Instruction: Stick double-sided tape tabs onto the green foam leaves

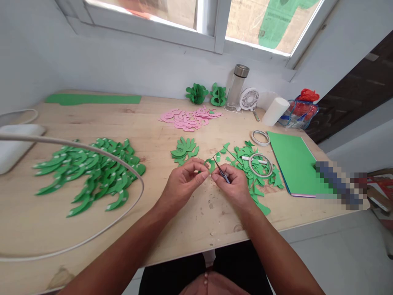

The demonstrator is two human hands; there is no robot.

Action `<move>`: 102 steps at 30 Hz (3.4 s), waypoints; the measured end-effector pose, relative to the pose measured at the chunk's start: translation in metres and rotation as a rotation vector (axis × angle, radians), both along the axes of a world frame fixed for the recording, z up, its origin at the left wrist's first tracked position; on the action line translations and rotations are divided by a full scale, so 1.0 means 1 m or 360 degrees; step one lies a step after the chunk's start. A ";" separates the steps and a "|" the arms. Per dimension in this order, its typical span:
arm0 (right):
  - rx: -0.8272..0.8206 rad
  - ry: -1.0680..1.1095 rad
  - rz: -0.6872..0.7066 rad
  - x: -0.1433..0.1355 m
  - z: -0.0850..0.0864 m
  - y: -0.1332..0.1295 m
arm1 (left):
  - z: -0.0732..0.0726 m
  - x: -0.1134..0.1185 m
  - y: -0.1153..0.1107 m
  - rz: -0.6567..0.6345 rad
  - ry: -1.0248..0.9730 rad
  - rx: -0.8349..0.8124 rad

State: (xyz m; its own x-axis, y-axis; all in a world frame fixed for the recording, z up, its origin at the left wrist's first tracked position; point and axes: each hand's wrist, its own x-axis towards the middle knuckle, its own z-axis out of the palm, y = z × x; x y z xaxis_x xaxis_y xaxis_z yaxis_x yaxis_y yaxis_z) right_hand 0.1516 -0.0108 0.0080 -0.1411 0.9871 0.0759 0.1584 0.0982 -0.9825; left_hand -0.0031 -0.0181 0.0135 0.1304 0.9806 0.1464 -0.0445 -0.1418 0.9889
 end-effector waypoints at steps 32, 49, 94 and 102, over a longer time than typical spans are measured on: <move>-0.0035 0.0144 -0.0067 0.002 -0.005 0.005 | -0.007 0.004 -0.002 0.0311 -0.0186 -0.0091; -0.0078 0.0191 -0.0022 0.000 -0.010 0.005 | -0.021 0.018 -0.007 0.0476 0.0035 0.0223; -0.0052 0.0017 -0.0085 -0.002 -0.005 0.004 | -0.008 0.014 -0.001 0.0334 -0.0733 -0.0642; -0.0068 0.0020 -0.0084 -0.002 -0.007 0.004 | -0.009 0.016 -0.002 0.0343 -0.0673 -0.0601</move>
State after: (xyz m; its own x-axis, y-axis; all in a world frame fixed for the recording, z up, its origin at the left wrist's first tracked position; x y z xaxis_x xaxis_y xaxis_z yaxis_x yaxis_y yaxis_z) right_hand 0.1496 -0.0068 0.0013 -0.0879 0.9955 0.0347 0.1500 0.0477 -0.9875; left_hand 0.0132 -0.0202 0.0044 -0.0703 0.9727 -0.2211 -0.4540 0.1662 0.8753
